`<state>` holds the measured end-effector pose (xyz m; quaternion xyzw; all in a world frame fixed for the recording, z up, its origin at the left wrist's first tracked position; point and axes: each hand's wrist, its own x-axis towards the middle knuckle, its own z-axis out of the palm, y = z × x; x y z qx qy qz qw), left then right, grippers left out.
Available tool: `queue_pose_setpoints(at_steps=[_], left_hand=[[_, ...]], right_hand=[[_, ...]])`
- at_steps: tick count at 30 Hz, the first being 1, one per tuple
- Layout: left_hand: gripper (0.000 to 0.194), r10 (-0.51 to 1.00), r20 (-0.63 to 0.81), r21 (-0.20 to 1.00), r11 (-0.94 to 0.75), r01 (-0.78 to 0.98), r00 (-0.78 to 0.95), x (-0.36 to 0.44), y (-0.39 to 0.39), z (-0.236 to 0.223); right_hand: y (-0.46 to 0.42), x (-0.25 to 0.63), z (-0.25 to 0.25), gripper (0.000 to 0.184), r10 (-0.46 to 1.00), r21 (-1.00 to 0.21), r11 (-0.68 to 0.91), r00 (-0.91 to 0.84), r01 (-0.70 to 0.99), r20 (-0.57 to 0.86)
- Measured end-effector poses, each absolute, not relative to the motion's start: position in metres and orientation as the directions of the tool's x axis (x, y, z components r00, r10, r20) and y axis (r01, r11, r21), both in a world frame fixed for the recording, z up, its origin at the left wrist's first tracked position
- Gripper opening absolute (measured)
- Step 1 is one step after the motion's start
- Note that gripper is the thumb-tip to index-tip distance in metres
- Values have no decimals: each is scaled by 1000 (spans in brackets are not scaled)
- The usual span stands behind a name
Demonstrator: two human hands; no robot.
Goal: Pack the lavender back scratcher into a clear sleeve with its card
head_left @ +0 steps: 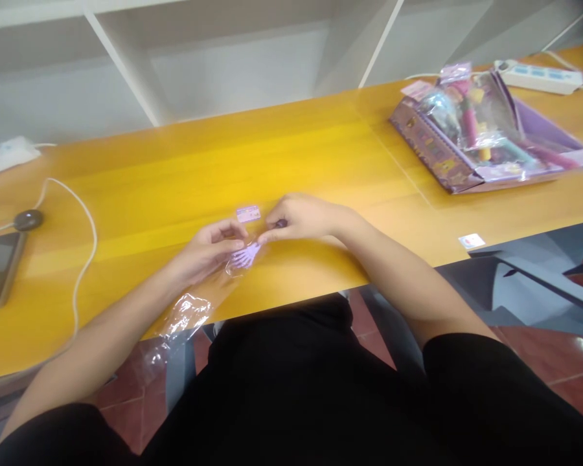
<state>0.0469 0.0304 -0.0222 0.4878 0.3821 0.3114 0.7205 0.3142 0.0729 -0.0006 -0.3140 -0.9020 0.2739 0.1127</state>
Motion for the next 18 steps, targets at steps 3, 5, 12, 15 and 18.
queue_pose_setpoints(at_steps=[3, 5, 12, 15, 18], left_hand=[[31, 828, -245, 940, 329, -84, 505, 48, 29, -22], [32, 830, -249, 941, 330, -79, 499, 48, 30, -23], [34, 841, -198, 962, 265, -65, 503, 46, 31, -25], [35, 851, -190, 970, 241, -43, 489, 46, 32, -26], [35, 852, -176, 978, 208, -11, 494, 46, 31, -28]], right_hand=[[71, 314, 0, 75, 622, -565, 652, -783, 506, 17], [71, 314, 1, 75, 614, -561, 655, -789, 506, 4], [73, 319, 3, 74, 607, -545, 646, -793, 534, -58], [73, 320, 3, 74, 615, -539, 638, -785, 551, -74], [70, 318, 5, 72, 611, -523, 644, -787, 559, -89]])
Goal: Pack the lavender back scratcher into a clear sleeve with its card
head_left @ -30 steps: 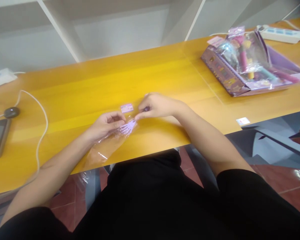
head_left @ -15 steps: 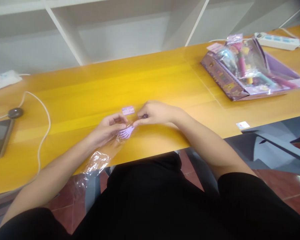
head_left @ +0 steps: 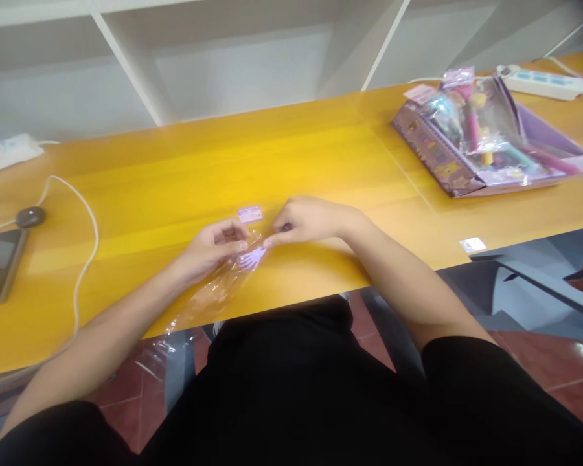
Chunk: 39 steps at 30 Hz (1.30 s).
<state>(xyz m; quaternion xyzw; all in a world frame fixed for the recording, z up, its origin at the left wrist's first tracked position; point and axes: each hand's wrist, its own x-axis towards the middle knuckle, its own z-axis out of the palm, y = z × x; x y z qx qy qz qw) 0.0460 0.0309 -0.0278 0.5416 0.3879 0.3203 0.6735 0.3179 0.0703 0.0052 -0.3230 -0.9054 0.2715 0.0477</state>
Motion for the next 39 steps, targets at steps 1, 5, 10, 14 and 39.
queue_pose_setpoints(at_steps=[1, 5, 10, 14, 39], left_hand=[[34, 848, -166, 981, 194, -3, 503, 46, 31, -29], [32, 828, -144, 988, 148, 37, 542, 46, 30, -31], [34, 821, -127, 992, 104, 73, 556, 48, 29, -31], [34, 824, -128, 992, 100, 82, 552, 49, 28, -35], [24, 902, -26, 995, -20, 102, 431, 46, 39, -42]], right_hand=[[69, 317, 6, 72, 609, -513, 649, -788, 562, -94], [63, 311, 8, 69, 623, -464, 655, -774, 596, -115], [60, 306, 6, 61, 654, -432, 639, -745, 636, -128], [54, 300, 5, 49, 688, -444, 603, -714, 663, -130], [65, 303, -12, 28, 699, -472, 713, -584, 519, 414]])
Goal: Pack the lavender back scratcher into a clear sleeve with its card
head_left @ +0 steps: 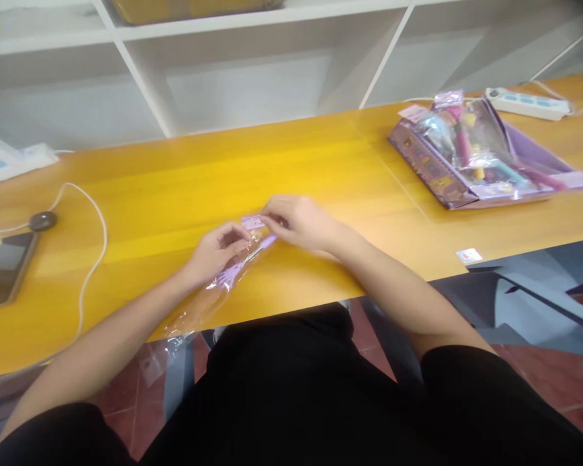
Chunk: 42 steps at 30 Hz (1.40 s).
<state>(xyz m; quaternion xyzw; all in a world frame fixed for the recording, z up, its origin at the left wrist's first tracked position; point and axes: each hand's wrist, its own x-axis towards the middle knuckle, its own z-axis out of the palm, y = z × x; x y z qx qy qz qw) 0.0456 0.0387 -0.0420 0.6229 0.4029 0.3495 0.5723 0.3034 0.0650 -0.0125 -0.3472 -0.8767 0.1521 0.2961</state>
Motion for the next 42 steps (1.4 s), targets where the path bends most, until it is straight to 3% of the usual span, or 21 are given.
queue_pose_setpoints(at_steps=[3, 6, 10, 15, 23, 35, 42], left_hand=[[25, 922, 26, 996, -57, 69, 387, 44, 40, -43], [25, 943, 87, 992, -111, 57, 322, 42, 43, -44], [29, 960, 74, 997, -82, 15, 268, 38, 46, -47], [26, 967, 121, 992, -127, 8, 224, 40, 45, -47], [25, 964, 170, 984, -177, 16, 203, 45, 40, -45], [26, 974, 170, 985, -169, -23, 149, 40, 39, -47], [27, 976, 196, 980, -193, -39, 97, 42, 40, -45]], right_hand=[[66, 301, -15, 18, 669, -547, 737, -546, 398, 504], [71, 303, -16, 9, 779, -731, 604, -430, 318, 457], [79, 306, -15, 22, 888, -946, 323, -355, 32, 291], [81, 300, -17, 45, 921, -958, 244, -274, -151, 278], [79, 292, -22, 53, 925, -960, 241, -268, -140, 271], [64, 286, -23, 28, 835, -958, 286, -483, -30, 264], [64, 287, -24, 16, 834, -869, 462, -421, 179, 357]])
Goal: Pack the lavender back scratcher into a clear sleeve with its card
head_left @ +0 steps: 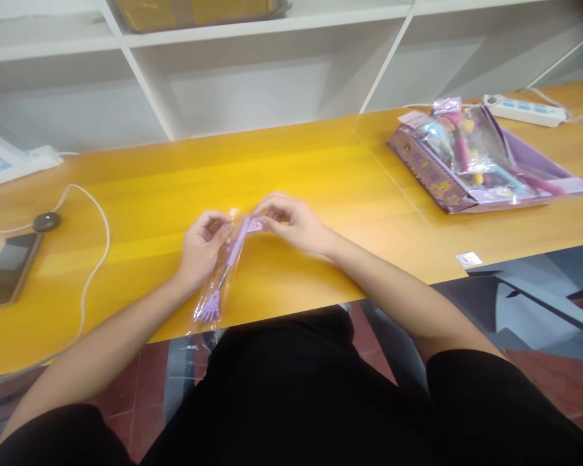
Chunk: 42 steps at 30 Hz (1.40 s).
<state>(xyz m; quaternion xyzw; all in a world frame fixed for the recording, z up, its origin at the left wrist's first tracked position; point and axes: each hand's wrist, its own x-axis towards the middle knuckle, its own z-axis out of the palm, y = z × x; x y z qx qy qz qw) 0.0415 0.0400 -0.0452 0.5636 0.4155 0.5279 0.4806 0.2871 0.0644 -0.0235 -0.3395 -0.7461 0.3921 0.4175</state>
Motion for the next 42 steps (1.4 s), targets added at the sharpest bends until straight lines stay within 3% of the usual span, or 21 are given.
queue_pose_setpoints(at_steps=[10, 16, 21, 33, 39, 42], left_hand=[[31, 972, 209, 978, -207, -26, 108, 42, 39, -44], [28, 974, 186, 982, -185, -20, 131, 42, 39, -45], [31, 974, 183, 983, -185, -1, 136, 43, 38, -45], [31, 971, 210, 978, -207, -32, 119, 44, 36, -41], [29, 968, 220, 975, -212, -72, 119, 43, 36, -40], [28, 965, 240, 965, -226, -131, 105, 42, 36, -41]], right_hand=[[63, 285, -30, 23, 863, -946, 300, -459, 124, 213], [63, 287, -27, 19, 767, -849, 508, -526, 146, 368], [60, 286, -28, 21, 682, -776, 611, -603, 158, 414], [53, 285, -23, 25, 585, -717, 685, -686, 132, 433], [56, 280, -31, 14, 718, -784, 597, -549, 170, 428], [58, 277, -37, 21, 812, -890, 430, -496, 153, 307]])
